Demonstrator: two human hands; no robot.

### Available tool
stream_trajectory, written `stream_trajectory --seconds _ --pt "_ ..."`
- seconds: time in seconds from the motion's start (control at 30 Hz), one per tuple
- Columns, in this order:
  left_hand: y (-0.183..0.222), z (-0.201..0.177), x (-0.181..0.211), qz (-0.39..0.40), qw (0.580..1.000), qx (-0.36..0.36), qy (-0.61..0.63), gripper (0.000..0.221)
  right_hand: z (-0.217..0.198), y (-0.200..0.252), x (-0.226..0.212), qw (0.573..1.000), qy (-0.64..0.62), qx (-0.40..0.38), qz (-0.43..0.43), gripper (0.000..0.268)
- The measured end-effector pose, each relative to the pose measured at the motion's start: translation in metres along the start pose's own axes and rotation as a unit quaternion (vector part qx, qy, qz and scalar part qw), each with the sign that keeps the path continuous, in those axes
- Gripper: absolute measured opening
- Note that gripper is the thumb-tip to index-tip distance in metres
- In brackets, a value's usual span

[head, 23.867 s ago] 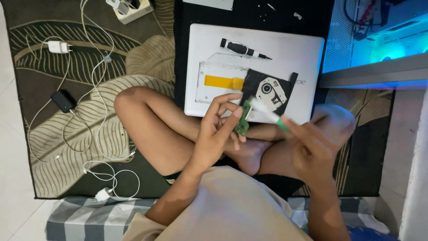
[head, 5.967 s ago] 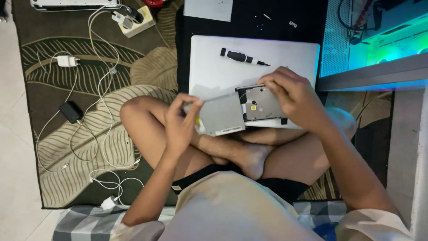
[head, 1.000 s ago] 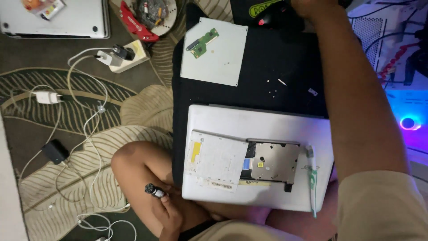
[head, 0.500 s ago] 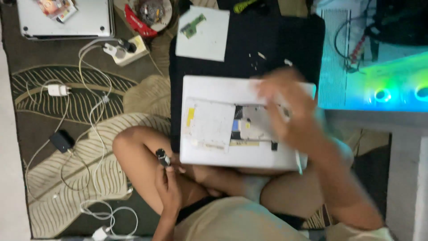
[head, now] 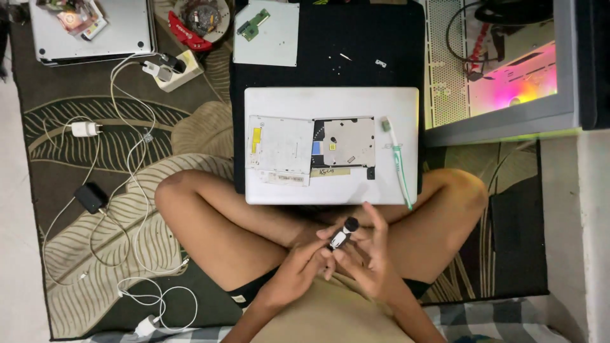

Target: A person sits on the floor and cleans a small circuit board with a toothbrush before using an electric screwdriver to work on a laptop component.

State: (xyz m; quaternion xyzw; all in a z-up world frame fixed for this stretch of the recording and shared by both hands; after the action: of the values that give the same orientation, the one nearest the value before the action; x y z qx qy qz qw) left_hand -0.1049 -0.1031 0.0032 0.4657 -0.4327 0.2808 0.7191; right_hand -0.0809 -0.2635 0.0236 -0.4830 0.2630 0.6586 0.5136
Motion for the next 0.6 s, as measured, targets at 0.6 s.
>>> stream_trajectory --seconds 0.6 --pt "-0.055 -0.091 0.058 0.219 0.833 0.475 -0.179 0.012 -0.068 -0.125 0.012 0.923 0.247 0.195 -0.224 0.082"
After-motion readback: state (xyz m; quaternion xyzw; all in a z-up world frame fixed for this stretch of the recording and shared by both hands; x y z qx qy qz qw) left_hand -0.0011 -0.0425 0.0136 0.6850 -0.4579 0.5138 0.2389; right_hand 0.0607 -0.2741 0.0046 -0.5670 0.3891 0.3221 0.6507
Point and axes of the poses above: each hand's wrist, its own y-axis away from the middle knuckle, its own z-axis out of the palm, x = y × z, the point moved 3 cm from there along -y, towards the middle knuckle, and after that the axes turned 12 degrees about -z, right-handed, at the moved point
